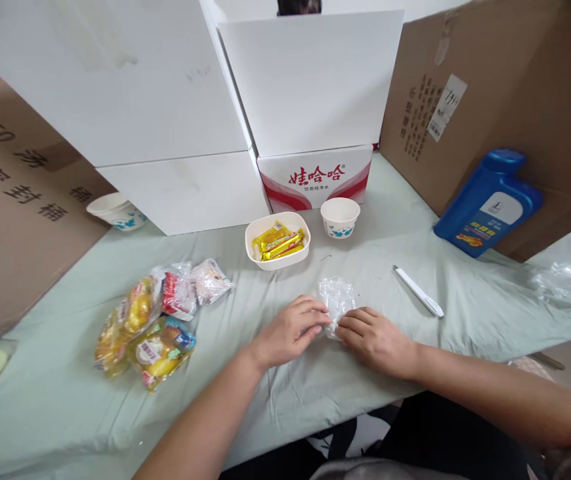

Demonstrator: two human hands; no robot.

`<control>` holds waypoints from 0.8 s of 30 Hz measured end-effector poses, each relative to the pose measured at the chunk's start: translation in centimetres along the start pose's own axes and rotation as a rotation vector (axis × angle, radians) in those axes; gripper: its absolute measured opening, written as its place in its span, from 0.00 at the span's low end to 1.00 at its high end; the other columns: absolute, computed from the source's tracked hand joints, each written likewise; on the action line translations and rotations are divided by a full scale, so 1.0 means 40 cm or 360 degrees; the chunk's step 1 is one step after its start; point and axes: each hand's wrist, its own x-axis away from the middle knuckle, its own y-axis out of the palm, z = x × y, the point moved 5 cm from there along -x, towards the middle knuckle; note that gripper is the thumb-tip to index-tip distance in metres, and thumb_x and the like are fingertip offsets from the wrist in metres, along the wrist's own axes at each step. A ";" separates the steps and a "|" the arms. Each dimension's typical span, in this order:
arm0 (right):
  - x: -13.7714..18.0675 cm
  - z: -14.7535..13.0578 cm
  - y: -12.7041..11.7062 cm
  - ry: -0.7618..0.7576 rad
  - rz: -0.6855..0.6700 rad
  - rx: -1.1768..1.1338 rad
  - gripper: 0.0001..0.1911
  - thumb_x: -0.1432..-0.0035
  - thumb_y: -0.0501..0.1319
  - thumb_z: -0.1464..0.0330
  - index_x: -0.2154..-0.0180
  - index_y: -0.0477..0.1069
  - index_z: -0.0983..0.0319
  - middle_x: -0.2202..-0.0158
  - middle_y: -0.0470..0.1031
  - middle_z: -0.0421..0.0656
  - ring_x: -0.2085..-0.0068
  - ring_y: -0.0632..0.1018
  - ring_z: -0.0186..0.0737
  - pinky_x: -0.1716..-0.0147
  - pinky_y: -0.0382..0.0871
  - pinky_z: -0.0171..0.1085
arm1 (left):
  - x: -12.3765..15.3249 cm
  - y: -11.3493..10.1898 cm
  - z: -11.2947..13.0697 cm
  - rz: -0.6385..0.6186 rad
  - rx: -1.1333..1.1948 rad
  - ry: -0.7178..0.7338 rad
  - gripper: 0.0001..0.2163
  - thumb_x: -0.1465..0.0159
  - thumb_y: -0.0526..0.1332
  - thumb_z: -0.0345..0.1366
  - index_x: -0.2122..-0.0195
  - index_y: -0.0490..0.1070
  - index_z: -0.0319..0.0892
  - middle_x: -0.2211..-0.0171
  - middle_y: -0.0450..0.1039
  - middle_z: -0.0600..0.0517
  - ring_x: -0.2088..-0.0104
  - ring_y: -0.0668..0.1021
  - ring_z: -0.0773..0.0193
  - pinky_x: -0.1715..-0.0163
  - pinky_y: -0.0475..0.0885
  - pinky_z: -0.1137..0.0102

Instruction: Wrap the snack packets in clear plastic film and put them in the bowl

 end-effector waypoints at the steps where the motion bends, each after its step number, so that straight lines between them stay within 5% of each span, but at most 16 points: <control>1: 0.000 -0.007 -0.006 -0.0004 -0.0015 -0.0014 0.13 0.31 0.49 0.71 0.53 0.70 0.65 0.58 0.76 0.50 0.56 0.75 0.45 0.58 0.69 0.44 | -0.001 0.012 0.007 -0.0094 -0.0031 0.0067 0.14 0.35 0.54 0.27 0.54 0.75 0.44 0.51 0.75 0.47 0.46 0.73 0.59 0.44 0.69 0.60; 4: -0.006 -0.014 -0.019 0.0044 -0.0084 -0.0130 0.13 0.31 0.48 0.72 0.56 0.70 0.65 0.64 0.77 0.47 0.64 0.76 0.41 0.64 0.68 0.40 | 0.000 0.044 0.014 -0.0289 -0.0056 0.0146 0.18 0.39 0.52 0.22 0.53 0.74 0.44 0.48 0.75 0.48 0.41 0.71 0.58 0.40 0.66 0.58; 7: -0.030 0.023 -0.030 0.0230 -0.0135 -0.0229 0.13 0.31 0.47 0.70 0.60 0.70 0.63 0.67 0.76 0.45 0.69 0.76 0.38 0.69 0.65 0.36 | 0.004 0.054 0.002 -0.0275 -0.0026 0.0044 0.22 0.40 0.52 0.23 0.46 0.69 0.43 0.46 0.73 0.46 0.41 0.71 0.57 0.41 0.67 0.57; 13: -0.095 0.160 -0.016 0.0879 -0.0360 -0.0106 0.12 0.32 0.49 0.68 0.56 0.70 0.62 0.61 0.80 0.47 0.63 0.79 0.41 0.67 0.62 0.35 | 0.014 0.046 -0.014 -0.0210 0.0105 -0.0178 0.34 0.36 0.53 0.28 0.30 0.38 0.45 0.47 0.74 0.46 0.44 0.72 0.58 0.42 0.67 0.55; 19: -0.112 0.188 0.015 0.0947 -0.0462 -0.0001 0.13 0.31 0.48 0.68 0.55 0.70 0.62 0.59 0.80 0.48 0.62 0.80 0.42 0.67 0.61 0.35 | 0.001 0.039 -0.004 -0.0232 0.0051 -0.0071 0.24 0.38 0.54 0.27 0.39 0.62 0.45 0.44 0.69 0.45 0.41 0.68 0.57 0.40 0.65 0.56; 24: -0.104 0.194 0.004 0.0986 -0.0401 0.0041 0.13 0.30 0.46 0.68 0.53 0.68 0.62 0.57 0.79 0.46 0.60 0.79 0.40 0.66 0.62 0.35 | -0.004 0.042 -0.014 -0.0228 -0.0013 -0.0065 0.18 0.37 0.53 0.25 0.47 0.70 0.43 0.47 0.69 0.45 0.43 0.69 0.57 0.42 0.68 0.57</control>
